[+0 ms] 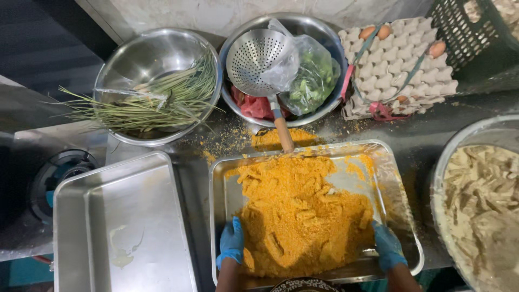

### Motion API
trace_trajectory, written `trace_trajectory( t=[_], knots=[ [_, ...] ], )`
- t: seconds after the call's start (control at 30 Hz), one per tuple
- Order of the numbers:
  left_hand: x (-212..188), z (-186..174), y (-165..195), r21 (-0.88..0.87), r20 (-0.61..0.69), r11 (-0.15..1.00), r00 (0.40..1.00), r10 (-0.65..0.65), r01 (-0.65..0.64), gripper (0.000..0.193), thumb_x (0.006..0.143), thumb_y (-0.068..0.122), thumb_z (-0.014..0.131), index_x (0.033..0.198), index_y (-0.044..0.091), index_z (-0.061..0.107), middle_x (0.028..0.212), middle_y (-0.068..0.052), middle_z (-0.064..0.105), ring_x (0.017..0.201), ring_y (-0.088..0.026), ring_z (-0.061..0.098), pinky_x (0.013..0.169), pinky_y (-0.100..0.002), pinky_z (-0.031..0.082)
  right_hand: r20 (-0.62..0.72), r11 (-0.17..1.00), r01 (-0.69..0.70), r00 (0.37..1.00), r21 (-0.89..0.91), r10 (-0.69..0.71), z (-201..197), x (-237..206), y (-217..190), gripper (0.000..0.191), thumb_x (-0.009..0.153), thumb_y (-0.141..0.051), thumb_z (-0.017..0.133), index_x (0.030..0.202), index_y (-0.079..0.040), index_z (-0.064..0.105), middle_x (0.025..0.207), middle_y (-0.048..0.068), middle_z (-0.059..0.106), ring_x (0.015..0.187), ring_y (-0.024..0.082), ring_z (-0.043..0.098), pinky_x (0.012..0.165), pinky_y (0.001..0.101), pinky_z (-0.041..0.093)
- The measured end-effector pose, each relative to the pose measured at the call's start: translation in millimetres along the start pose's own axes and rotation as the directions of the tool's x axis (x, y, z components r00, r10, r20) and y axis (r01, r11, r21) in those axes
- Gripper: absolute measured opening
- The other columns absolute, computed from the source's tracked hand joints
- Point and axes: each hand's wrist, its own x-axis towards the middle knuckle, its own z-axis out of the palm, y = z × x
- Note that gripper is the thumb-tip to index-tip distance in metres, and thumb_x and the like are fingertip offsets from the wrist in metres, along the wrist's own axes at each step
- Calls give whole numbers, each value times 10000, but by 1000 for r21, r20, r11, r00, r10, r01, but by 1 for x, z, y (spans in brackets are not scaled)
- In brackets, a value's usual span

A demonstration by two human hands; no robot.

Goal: The person, wearing blue gloves, coats pieces of food in an orange crumb mixture spread on a metal tray, turning and pressing the pieces by hand so they are covered, and occasionally reaches into a nearby bowl of batter. The coated pieces accumulate in the tray throughout the episode.

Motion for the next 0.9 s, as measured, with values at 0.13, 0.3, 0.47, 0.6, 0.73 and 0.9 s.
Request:
trace_trajectory(
  t=[0.13, 0.3, 0.47, 0.6, 0.73, 0.9],
  knots=[
    [-20, 6, -1, -100, 190, 955, 948, -256, 278, 977, 987, 803, 316, 1421, -16, 627, 1338, -293, 676, 1298, -424, 602, 1074, -456, 492, 270, 876, -333, 931, 348, 246, 39, -27, -18, 552, 1092, -524, 501, 1311, -31, 616, 1259, 312, 634, 1136, 518, 605, 813, 557, 507],
    [-56, 51, 31, -622, 479, 548, 825, -299, 559, 1009, 944, 843, 325, 1530, 41, 505, 1559, -171, 550, 1394, -367, 504, 1162, -435, 358, 445, 723, -378, 889, 578, 108, 95, -69, -30, 609, 1076, -555, 387, 1334, -45, 598, 1279, 155, 655, 1178, 343, 589, 989, 484, 461],
    [-70, 78, 72, -646, 762, -78, 637, -119, 759, 850, 985, 749, 234, 1502, 134, 514, 1453, -172, 597, 1284, -429, 552, 1103, -612, 416, 362, 664, -256, 932, 703, -24, 110, -83, -39, 602, 1069, -538, 362, 1398, -70, 548, 1270, 95, 637, 1210, 311, 545, 1058, 487, 430],
    [-69, 83, 94, -671, 738, -30, 663, -128, 741, 731, 1030, 690, 263, 1498, 179, 496, 1395, -107, 641, 1163, -381, 617, 1040, -680, 407, 130, 617, 705, 689, -349, -713, 95, -73, -41, 1248, 572, -530, 872, 1556, 47, 365, 1364, 122, 586, 1262, 261, 564, 1071, 410, 485],
    [-55, 53, 104, -663, 713, 214, 692, -114, 717, 673, 1034, 658, 314, 1442, 179, 550, 1353, -70, 588, 1169, -384, 662, 1027, -625, 483, 246, 829, 142, 915, 542, -318, 71, -50, -45, 692, 831, -423, 618, 1448, -158, 453, 1263, 29, 615, 1195, 210, 584, 1001, 600, 484],
    [-19, -21, 71, -685, 68, 725, 983, 172, -79, 633, 1023, 538, 449, 1377, 49, 641, 1302, -155, 727, 1126, -286, 703, 975, -435, 546, 281, 862, 246, 875, 443, -394, 14, -16, -77, 554, 1051, -437, 531, 1410, -34, 657, 1182, 121, 628, 1108, 260, 629, 962, 488, 524]
  ],
)
